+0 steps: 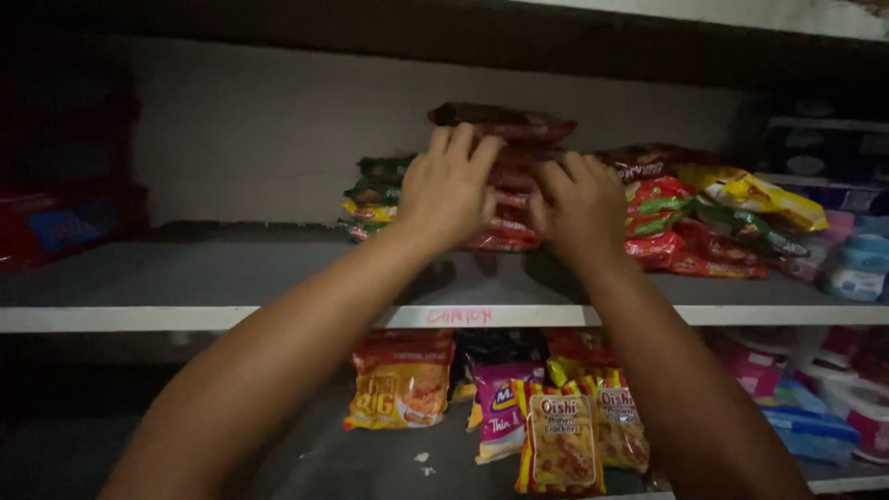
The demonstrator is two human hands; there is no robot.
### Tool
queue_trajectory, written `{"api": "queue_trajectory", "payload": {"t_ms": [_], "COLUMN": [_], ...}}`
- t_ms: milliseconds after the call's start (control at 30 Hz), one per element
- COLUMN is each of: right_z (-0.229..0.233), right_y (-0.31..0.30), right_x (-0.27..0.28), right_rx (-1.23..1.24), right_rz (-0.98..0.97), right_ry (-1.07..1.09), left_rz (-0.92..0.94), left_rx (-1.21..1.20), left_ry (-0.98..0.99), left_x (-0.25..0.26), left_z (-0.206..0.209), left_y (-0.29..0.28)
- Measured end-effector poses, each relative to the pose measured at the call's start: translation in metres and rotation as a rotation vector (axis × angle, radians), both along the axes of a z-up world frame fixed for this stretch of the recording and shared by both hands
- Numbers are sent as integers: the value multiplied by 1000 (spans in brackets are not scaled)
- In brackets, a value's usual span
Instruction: The person is organizing various snack bags and instant noodle packages on store shelves to ensure they are neat and well-displayed.
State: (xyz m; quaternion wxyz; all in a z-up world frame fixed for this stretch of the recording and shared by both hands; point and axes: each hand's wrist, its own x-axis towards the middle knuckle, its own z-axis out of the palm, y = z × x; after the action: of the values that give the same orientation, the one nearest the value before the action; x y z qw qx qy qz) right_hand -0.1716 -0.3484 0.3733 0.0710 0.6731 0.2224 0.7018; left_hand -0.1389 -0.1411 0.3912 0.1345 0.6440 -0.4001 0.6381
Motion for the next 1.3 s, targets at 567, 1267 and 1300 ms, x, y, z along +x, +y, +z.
{"api": "queue_trajectory", "payload": {"t_ms": [567, 1267, 1300], "right_z": [-7, -7, -8], "right_y": [-35, -31, -29], "right_x": [62, 39, 34], "right_rx": [-22, 245, 249], "right_rz": [-204, 28, 36], "right_ry": [398, 114, 125], "left_rz": [234, 245, 252], "left_rx": [10, 346, 354], "left_ry": [816, -464, -453], "left_x": [133, 92, 80], "left_z": [64, 36, 30], "left_y": [-81, -15, -6]}}
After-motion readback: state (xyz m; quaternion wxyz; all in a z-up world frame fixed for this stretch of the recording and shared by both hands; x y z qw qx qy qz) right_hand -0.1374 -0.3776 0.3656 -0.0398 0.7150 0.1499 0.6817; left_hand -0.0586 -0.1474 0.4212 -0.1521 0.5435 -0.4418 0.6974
